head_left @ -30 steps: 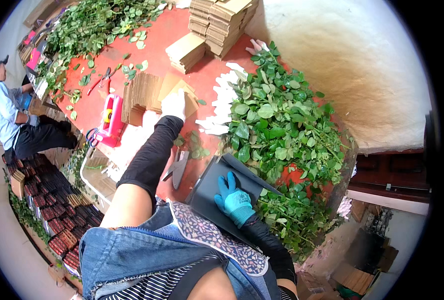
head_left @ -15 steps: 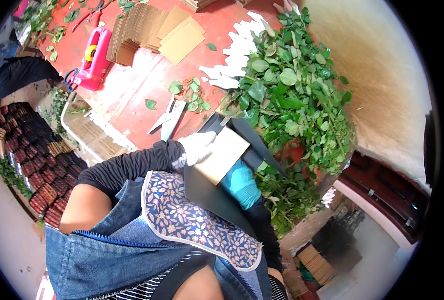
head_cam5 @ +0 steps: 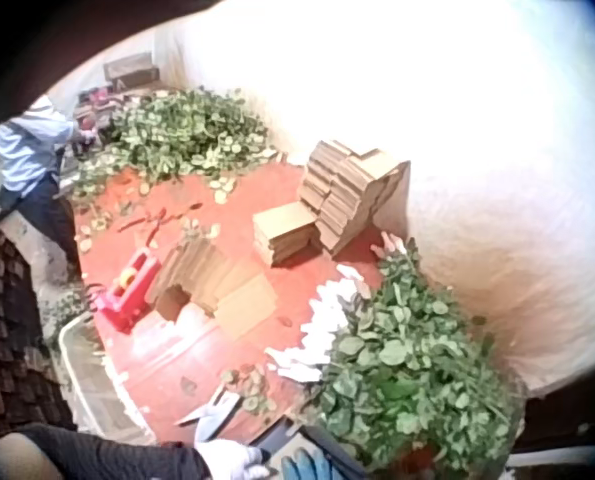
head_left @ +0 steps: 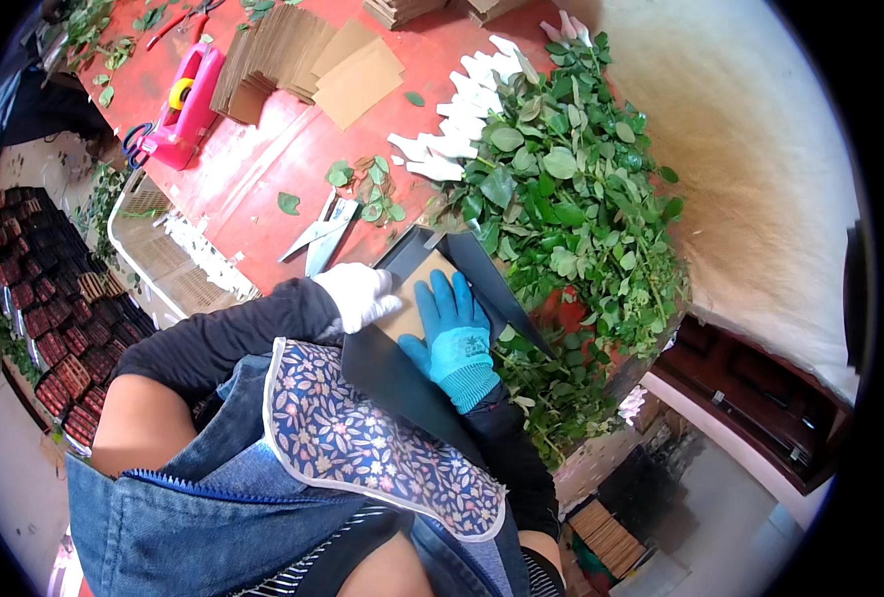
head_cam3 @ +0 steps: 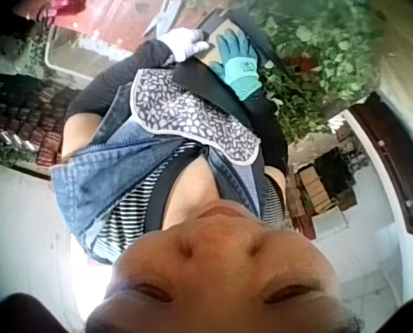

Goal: The person places roses one by one into a black box to create a floral arrangement, handling them by the stems.

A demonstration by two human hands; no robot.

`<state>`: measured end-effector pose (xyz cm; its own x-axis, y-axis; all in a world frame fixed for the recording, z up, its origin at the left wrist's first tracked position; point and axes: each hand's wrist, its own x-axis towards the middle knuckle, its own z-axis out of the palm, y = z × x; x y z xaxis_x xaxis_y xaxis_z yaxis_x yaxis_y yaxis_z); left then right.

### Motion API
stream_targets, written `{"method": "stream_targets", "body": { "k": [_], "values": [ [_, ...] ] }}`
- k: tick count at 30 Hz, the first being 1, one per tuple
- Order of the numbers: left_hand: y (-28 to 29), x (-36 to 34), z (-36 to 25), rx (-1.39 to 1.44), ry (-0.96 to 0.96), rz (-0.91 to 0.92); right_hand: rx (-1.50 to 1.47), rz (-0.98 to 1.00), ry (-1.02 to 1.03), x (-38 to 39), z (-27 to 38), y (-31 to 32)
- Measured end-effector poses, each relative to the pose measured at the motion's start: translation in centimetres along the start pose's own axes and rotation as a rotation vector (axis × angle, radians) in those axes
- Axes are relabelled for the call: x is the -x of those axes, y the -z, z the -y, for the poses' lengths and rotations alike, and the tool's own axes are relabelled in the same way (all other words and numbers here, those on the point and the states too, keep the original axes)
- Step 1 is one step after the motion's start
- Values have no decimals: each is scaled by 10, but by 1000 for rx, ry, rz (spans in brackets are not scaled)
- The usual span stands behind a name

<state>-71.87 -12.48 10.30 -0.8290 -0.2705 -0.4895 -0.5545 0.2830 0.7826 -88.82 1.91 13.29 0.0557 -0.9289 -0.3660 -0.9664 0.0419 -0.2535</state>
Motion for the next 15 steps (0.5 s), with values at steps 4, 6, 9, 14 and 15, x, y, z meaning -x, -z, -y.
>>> {"method": "stream_targets", "body": {
  "k": [4,6,9,14,15],
  "values": [
    [7,17,5,101,50,-17,24,-42,-19,4,-1,-14],
    [8,17,7,135,7,5,9,16,-54,4,0,-16],
    [7,12,11,126,-78,58,-55,-14,-86,5,4,-16],
    [5,8,16,1,-166,37,-142,-59,-109,7,6,-16],
    [4,7,17,22,-144,40,-150,-79,-107,7,5,-17]
  ]
}}
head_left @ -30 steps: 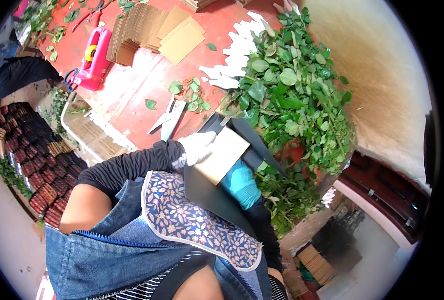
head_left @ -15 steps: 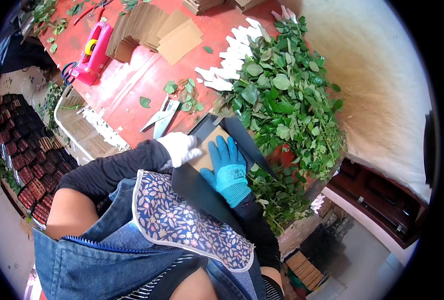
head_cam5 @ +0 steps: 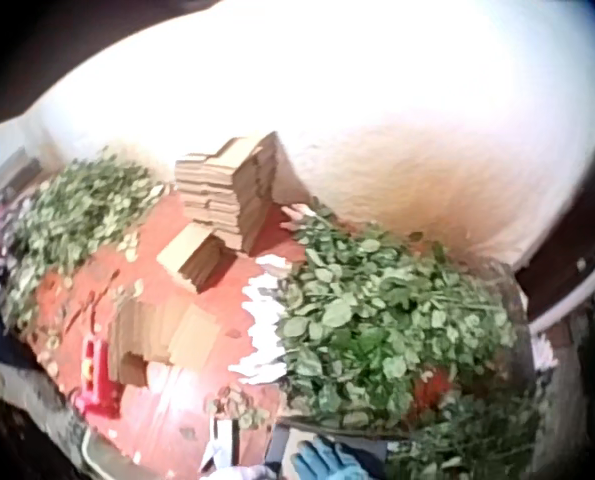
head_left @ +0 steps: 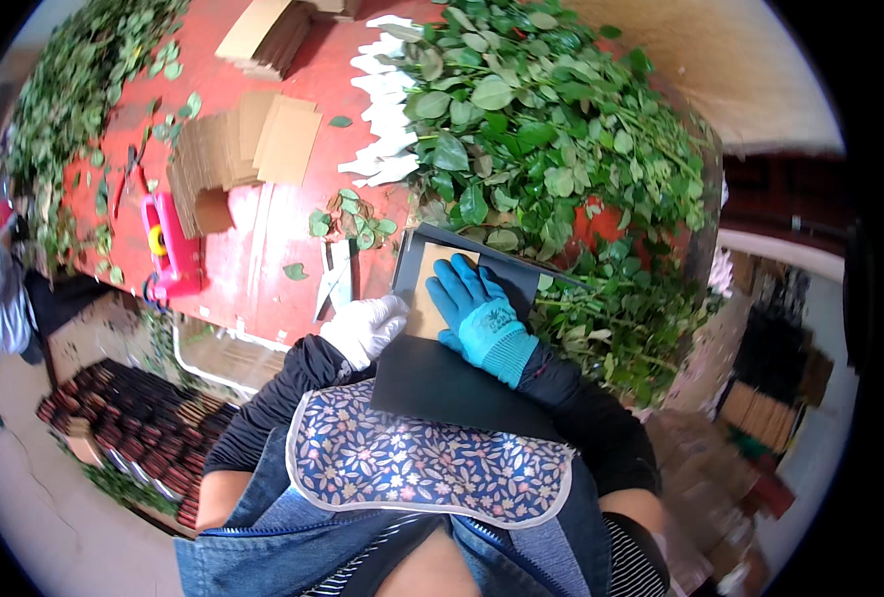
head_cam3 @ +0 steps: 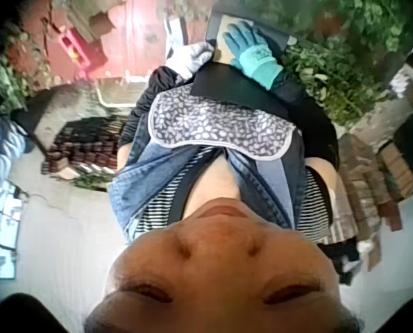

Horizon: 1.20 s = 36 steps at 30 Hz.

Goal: The person places roses one by one into a black box to create a floral arrangement, handling them by the stems.

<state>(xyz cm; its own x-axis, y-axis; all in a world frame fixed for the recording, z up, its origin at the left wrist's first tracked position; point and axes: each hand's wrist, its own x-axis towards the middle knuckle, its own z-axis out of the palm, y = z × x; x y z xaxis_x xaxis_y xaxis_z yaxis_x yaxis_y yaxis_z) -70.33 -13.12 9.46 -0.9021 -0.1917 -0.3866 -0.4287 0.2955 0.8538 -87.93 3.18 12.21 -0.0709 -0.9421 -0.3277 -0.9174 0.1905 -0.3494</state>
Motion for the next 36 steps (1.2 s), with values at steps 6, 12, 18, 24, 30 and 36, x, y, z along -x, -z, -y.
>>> {"method": "stream_targets", "body": {
  "k": [6,12,18,24,30,36],
  "values": [
    [4,-4,1,-67,-51,44,10,44,-8,-2,-3,-4],
    [0,-17,7,-266,-144,32,-6,7,-14,-3,-7,-12],
    [3,-37,-4,-467,-74,51,-1,11,-33,-9,-7,-12],
    [-7,-56,-20,-315,-308,-214,32,-80,43,-3,-14,-18],
    [-24,-72,-15,-438,-264,-106,-167,-205,99,-1,-47,-54],
    [-19,-76,-15,-549,-271,-37,-123,-394,203,-10,-61,-85]
  ]
}}
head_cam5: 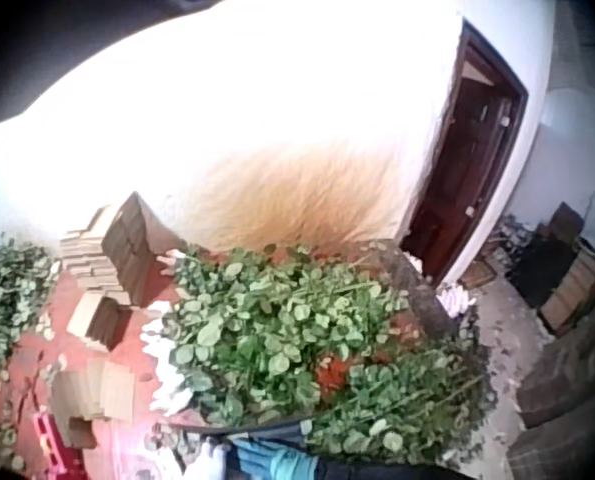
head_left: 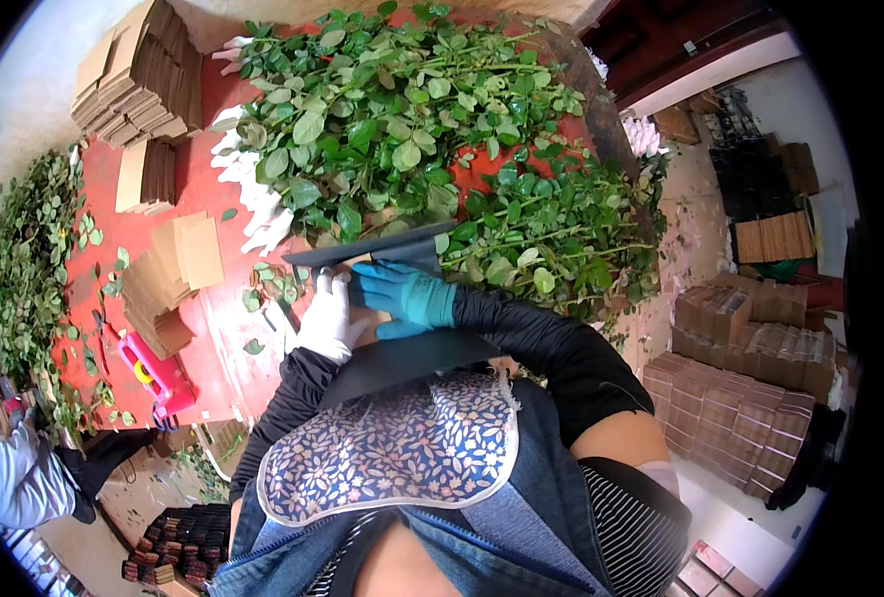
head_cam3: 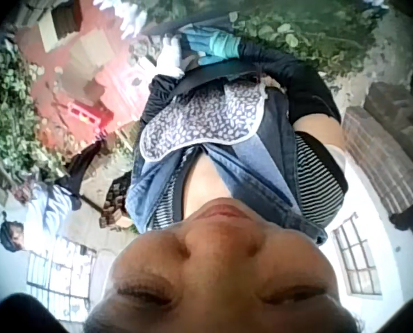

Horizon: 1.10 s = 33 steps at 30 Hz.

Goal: The person places roses one by one into a black box to create a floral arrangement, handling them by the stems.

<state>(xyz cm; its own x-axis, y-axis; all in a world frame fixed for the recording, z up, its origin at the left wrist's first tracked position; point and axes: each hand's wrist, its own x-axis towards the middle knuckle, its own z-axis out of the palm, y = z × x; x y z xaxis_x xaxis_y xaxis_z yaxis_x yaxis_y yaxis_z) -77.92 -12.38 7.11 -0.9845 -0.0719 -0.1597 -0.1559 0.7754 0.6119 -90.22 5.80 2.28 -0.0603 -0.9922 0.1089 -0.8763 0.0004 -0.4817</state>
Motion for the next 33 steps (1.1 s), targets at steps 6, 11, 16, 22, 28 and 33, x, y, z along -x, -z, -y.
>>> {"method": "stream_targets", "body": {
  "k": [6,11,16,22,28,33],
  "values": [
    [1,-9,3,-104,30,14,-176,-8,-36,-15,9,43],
    [9,-8,-3,-197,105,102,-802,314,-246,0,49,87],
    [15,-12,-6,-236,151,172,-312,213,-101,12,79,79],
    [16,-4,-12,-236,125,167,-126,418,-180,2,100,102],
    [22,8,-20,-158,149,171,-195,-231,-19,-78,24,208],
    [28,12,-28,-164,153,159,425,-189,-194,-200,-116,205]
  ]
}}
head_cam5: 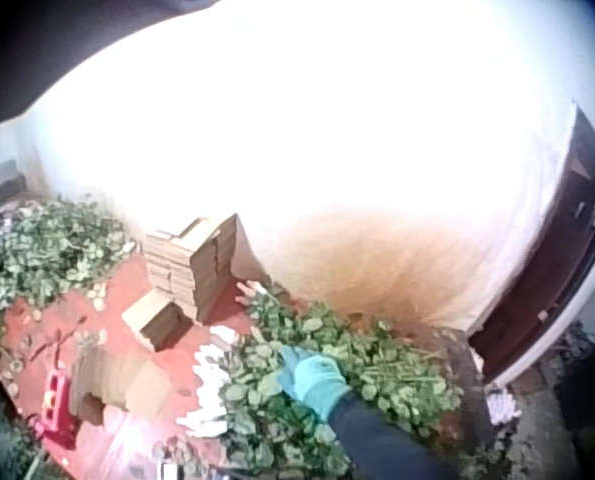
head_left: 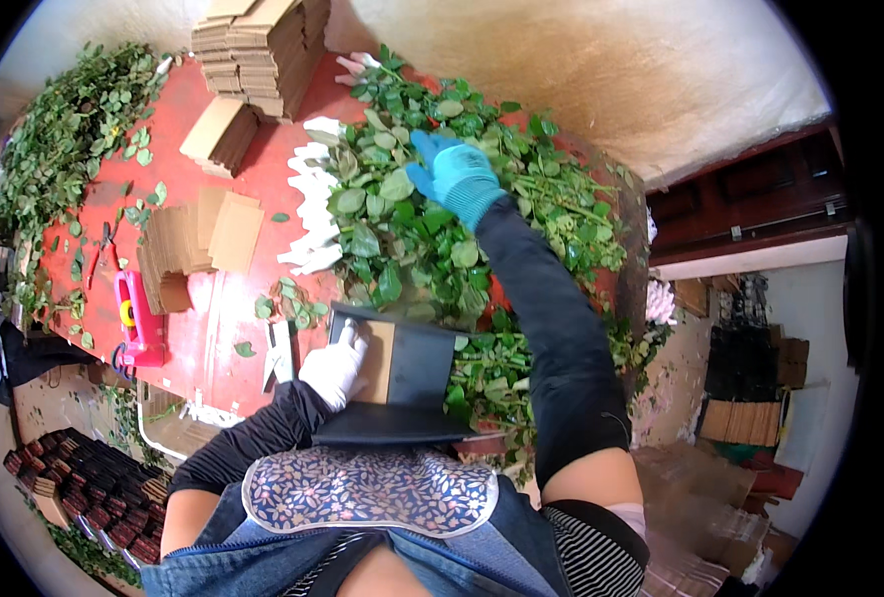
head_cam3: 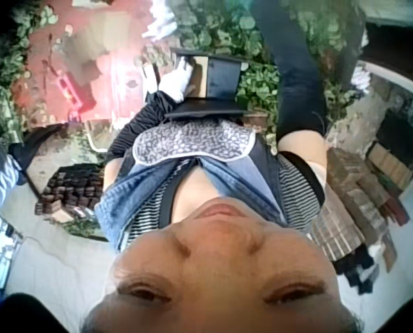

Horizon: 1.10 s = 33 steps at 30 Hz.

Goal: The person places roses one by one into a black box to create a floral arrangement, handling them by the stems.

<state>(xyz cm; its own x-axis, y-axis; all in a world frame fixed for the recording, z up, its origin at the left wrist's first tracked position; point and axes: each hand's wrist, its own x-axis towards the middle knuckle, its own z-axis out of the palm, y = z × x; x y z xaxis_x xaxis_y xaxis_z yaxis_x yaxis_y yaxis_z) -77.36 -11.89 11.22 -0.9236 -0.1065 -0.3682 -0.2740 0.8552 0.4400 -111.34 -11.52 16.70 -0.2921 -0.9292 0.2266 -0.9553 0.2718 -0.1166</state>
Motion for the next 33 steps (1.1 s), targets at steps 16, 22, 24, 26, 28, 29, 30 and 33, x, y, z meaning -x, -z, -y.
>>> {"method": "stream_targets", "body": {
  "k": [16,22,24,26,28,29,30,33],
  "values": [
    [-3,-10,-4,-47,65,96,108,232,9,104,19,-28],
    [-7,-2,-6,65,62,-8,86,161,216,78,56,-7],
    [-8,-2,-5,73,62,-23,60,351,325,70,74,-20],
    [-7,-3,-4,78,38,-38,19,667,319,67,81,-39],
    [-7,-4,-4,88,46,-43,83,666,321,70,78,-55],
    [-8,-2,-4,100,49,-24,157,744,298,73,77,-58],
    [-8,-4,-4,97,54,-16,215,811,344,74,76,-60],
    [-10,-5,-3,105,61,-17,155,879,441,70,77,-25]
  ]
}}
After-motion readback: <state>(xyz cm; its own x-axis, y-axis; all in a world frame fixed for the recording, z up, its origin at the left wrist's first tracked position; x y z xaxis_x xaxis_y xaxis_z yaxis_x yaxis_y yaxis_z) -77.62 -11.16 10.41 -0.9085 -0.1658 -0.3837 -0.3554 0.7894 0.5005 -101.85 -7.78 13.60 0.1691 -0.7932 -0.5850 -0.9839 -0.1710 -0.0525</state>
